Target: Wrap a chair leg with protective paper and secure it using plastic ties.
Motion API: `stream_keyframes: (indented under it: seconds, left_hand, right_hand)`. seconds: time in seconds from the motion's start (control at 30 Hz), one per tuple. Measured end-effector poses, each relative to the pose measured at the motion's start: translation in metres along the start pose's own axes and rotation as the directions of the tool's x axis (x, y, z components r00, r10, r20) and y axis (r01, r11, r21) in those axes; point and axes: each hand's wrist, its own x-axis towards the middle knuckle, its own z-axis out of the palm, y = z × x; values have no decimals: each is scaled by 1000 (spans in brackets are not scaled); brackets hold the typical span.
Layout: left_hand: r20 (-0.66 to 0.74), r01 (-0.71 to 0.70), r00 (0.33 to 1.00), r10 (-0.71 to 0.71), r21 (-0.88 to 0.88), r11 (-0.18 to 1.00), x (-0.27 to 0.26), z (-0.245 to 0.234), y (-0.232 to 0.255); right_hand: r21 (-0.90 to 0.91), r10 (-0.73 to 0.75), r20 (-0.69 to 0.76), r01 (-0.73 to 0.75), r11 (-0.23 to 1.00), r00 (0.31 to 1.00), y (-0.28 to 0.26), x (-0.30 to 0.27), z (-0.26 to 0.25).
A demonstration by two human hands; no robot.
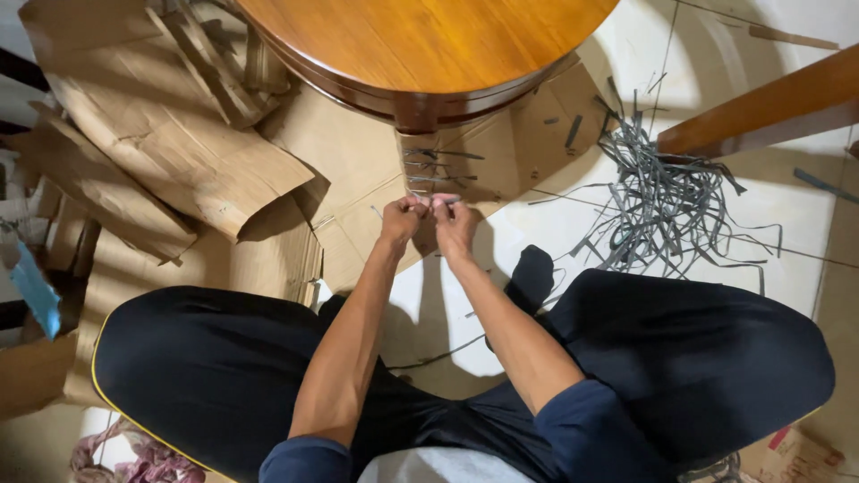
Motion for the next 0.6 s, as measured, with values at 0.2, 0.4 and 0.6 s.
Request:
stream_keyframes:
  seconds: [0.2, 0.4, 0.6]
  left_hand:
    - [-34, -41, 999, 35, -206, 978, -21, 5, 19]
    - [42, -36, 998, 53, -342, 939, -43, 0, 31]
    - [-31, -119, 993, 115, -198, 973, -40, -3, 29]
  right_hand:
    - [40, 1, -12, -1, 999, 1000, -19, 8, 3]
    - [23, -5, -56, 6, 1000, 998, -26, 9, 3]
    - [114, -32, 5, 32, 993, 999, -61, 6, -11]
